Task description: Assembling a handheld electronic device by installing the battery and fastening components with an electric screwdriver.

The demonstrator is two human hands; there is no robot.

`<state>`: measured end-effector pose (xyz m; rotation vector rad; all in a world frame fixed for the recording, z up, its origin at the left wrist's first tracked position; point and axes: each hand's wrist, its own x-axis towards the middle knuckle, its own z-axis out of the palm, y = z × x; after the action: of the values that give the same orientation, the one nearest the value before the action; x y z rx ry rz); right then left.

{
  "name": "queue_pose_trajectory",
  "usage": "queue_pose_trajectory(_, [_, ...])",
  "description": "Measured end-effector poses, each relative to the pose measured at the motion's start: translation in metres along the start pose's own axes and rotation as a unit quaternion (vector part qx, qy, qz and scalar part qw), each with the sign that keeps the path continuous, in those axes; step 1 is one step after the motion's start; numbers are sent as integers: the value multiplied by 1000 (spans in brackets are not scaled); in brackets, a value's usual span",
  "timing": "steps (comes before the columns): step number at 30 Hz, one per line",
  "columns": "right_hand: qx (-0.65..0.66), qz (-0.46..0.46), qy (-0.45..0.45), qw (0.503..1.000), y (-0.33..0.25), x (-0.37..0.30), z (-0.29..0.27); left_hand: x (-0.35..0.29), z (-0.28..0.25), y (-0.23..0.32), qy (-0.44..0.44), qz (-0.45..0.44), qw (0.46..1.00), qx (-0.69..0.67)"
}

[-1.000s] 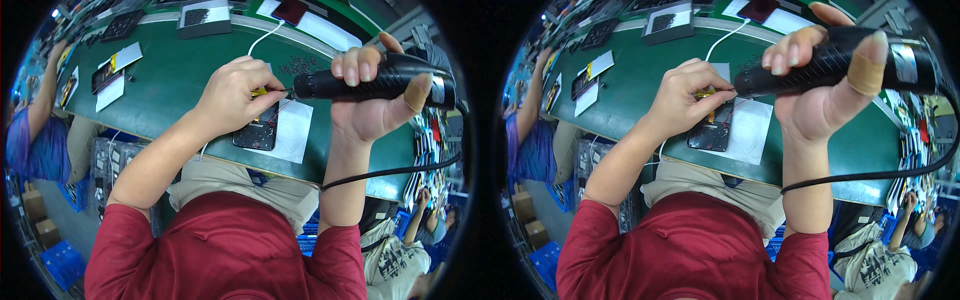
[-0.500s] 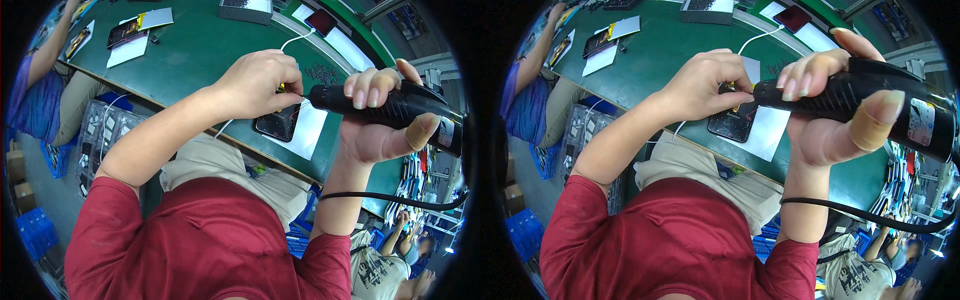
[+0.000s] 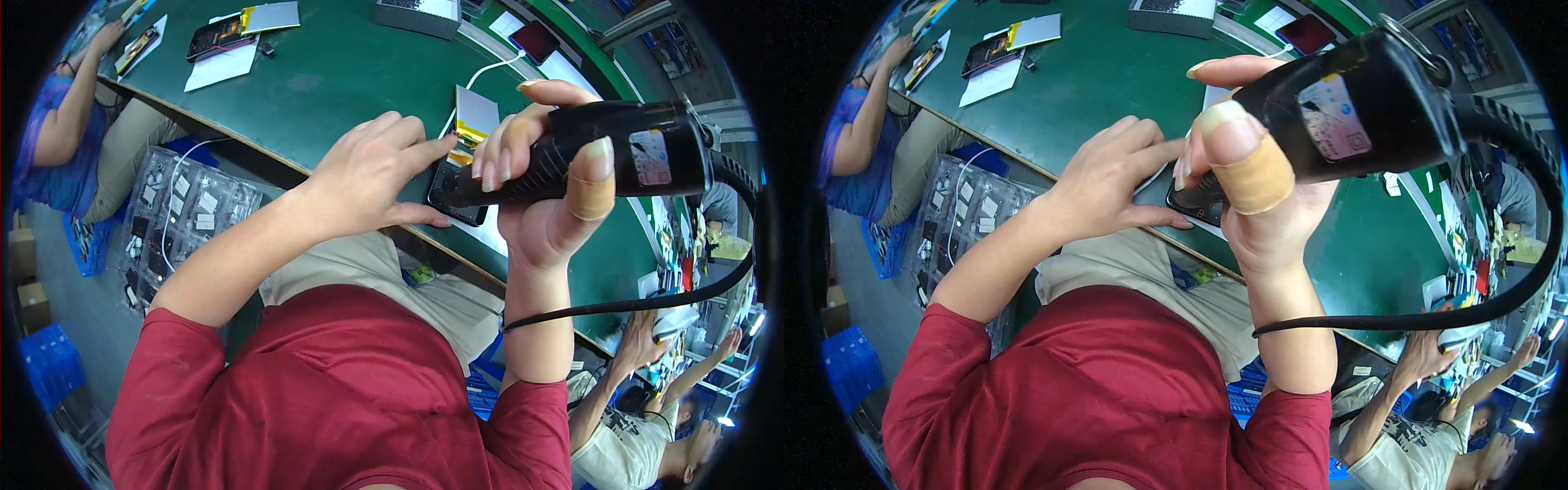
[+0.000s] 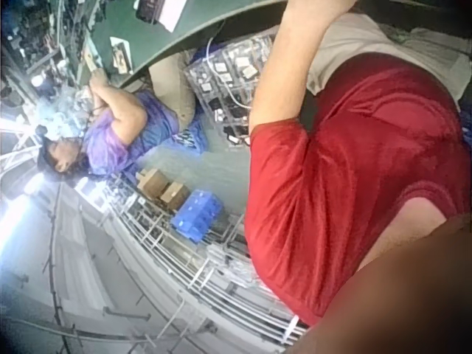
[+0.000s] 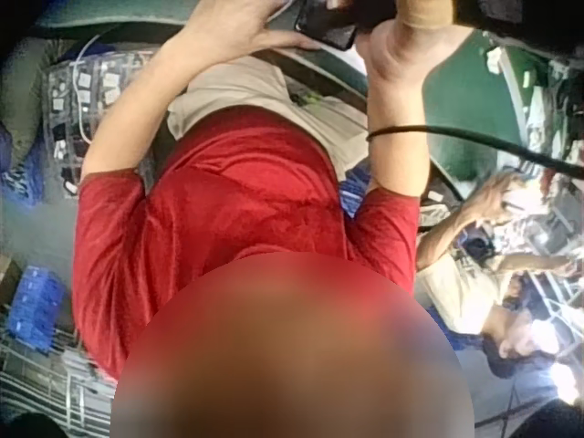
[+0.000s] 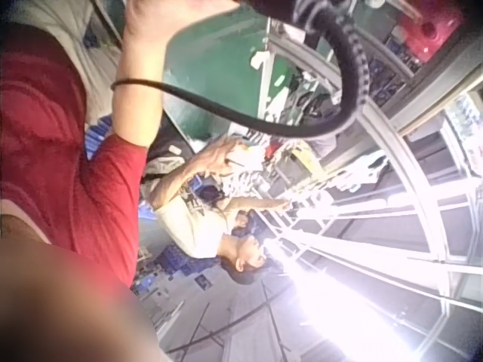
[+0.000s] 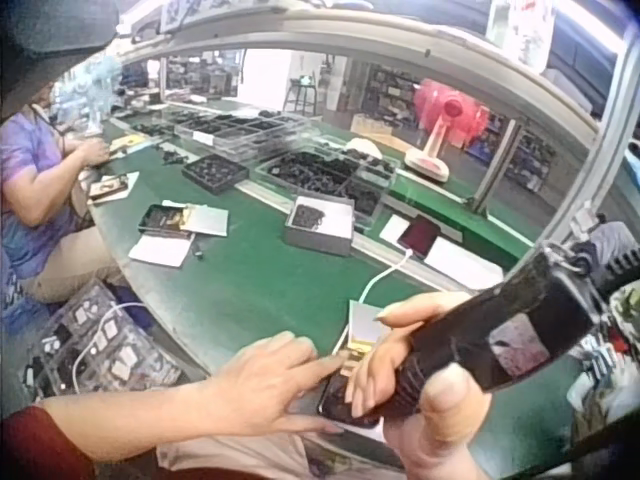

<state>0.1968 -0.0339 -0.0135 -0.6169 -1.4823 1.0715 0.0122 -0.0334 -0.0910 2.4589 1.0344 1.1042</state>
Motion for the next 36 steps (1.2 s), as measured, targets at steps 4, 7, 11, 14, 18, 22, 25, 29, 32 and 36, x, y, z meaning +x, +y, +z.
queue_pose_trajectory(4, [6, 45, 12, 999, 1, 0, 8, -1, -1, 0, -53, -9, 998, 30])
queue_pose_trajectory(7, [155, 37, 18, 987, 6, 1, 12, -1, 1, -1, -48, -4, 998, 27])
queue_pose_trajectory(11, [107, 37, 8, 994, 8, 1, 12, -2, 4, -1, -25, -13, 1000, 9])
queue_pose_trajectory(14, [79, 44, -2, 996, 7, 2, 10, -1, 5, -2, -29, -13, 999, 7])
queue_pose_trajectory(18, [-6, 61, -4, 998, -2, 4, 22, -3, 5, -4, -16, -10, 1000, 0])
queue_pose_trajectory(22, [-17, 29, -26, 999, 2, 4, 23, -2, 6, -6, -18, -10, 1000, 9])
queue_pose_trajectory(25, [-13, 13, -27, 999, 4, 2, 24, -2, 5, -4, -25, -18, 1000, 7])
queue_pose_trajectory(29, [-29, 36, -11, 999, -1, 4, 22, 0, 6, -3, -24, -14, 1000, 0])
queue_pose_trajectory(32, [-7, 3, -19, 1000, 2, 7, 23, -1, 6, -6, -33, -13, 999, 2])
queue_pose_trajectory(36, [43, -16, -2, 999, 5, 8, 32, -1, 2, -2, -52, -32, 998, 22])
